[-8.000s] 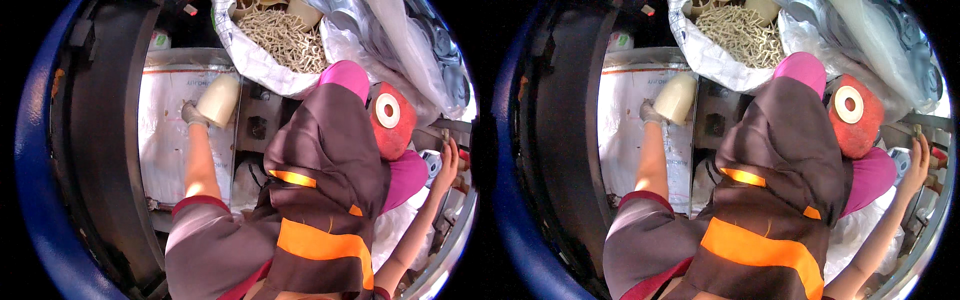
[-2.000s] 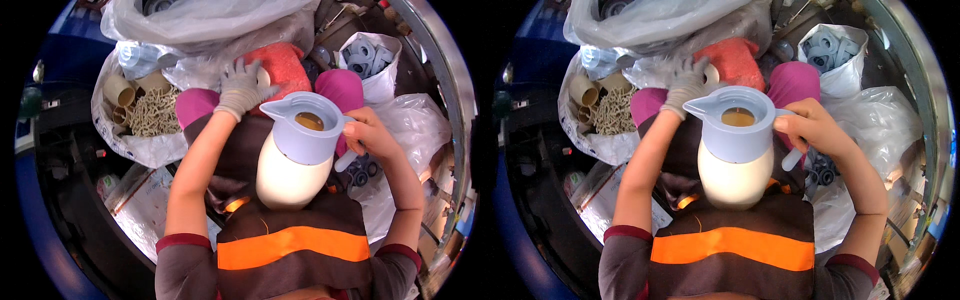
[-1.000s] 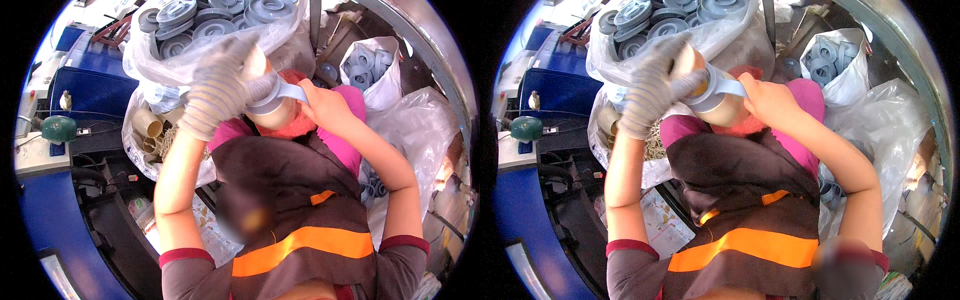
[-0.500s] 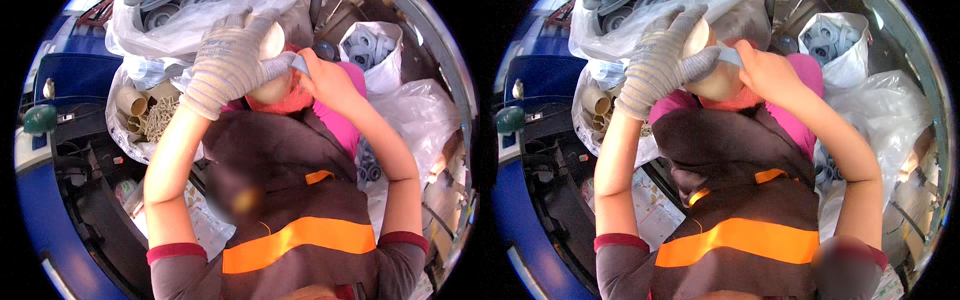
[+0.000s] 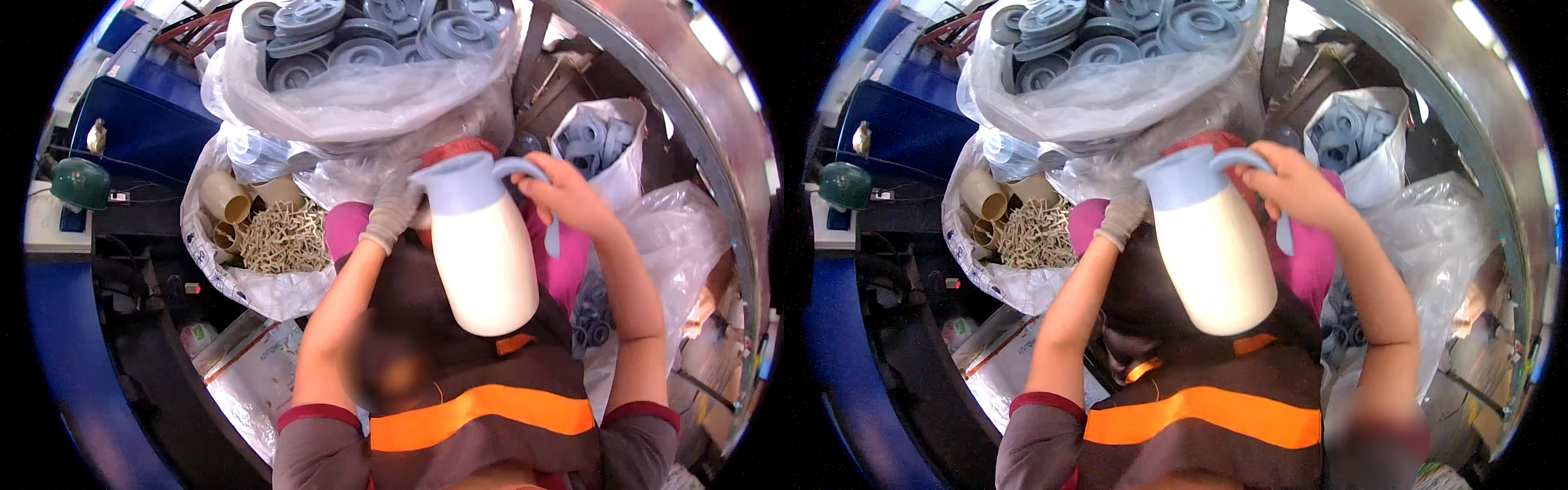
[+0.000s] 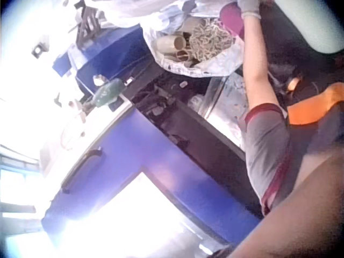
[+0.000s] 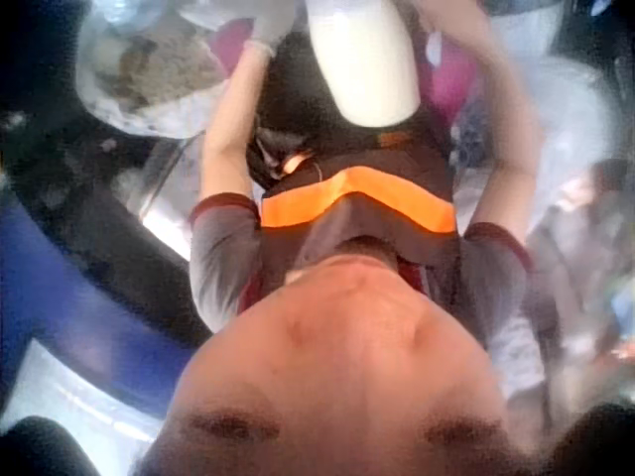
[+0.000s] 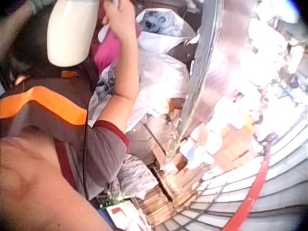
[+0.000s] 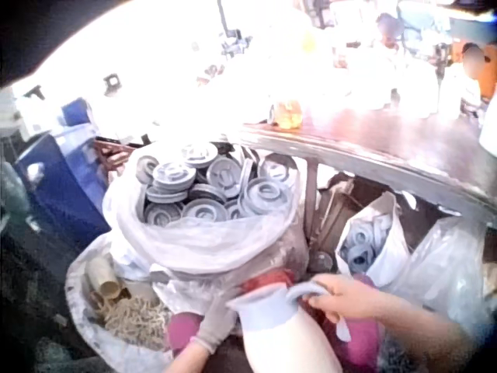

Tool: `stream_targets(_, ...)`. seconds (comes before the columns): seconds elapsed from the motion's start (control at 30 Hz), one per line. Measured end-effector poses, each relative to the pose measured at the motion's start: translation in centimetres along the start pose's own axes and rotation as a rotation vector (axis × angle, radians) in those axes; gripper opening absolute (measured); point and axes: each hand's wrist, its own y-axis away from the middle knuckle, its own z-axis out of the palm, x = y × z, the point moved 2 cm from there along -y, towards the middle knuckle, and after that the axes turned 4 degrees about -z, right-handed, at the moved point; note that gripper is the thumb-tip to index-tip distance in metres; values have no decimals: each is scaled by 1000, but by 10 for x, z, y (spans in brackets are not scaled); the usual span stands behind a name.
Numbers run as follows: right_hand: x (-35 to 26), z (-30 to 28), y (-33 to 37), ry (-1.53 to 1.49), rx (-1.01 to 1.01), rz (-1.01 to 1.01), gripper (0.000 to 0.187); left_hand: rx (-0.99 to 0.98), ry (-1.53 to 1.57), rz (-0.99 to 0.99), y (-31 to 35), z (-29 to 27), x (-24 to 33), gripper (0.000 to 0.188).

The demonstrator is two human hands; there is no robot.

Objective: The person assembles plastic jugs by picking up the jug body, inserting a plastic ring, and then screwing on a matching lid with a handle.

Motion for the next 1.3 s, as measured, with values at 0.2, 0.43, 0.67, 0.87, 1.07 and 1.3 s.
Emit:
stream_targets(0.2,-25,39,-34,140,-279,-25,20,-469,118,71,19,-46,28,50)
stream_targets(0.43,-49,47,-177,221,-90,-315,29,-175,491,-549,60,-88,23,37)
stream_targets(0.67,-93,82,-335,556,309,-822,28,413,825,-810,119,-132,-2,56)
stream_targets(0.87,-149,100,-437,1006,397,-681,52,605,935,-748,125,-140,-18,53)
stream_targets(1.07,-128,87,-433,1017,300,-600,58,791,1312,-814,128,-140,-48,59)
stream_targets(1.3,-61,101,-186,184,24,-691,69,813,1503,-793,131,-131,-59,56)
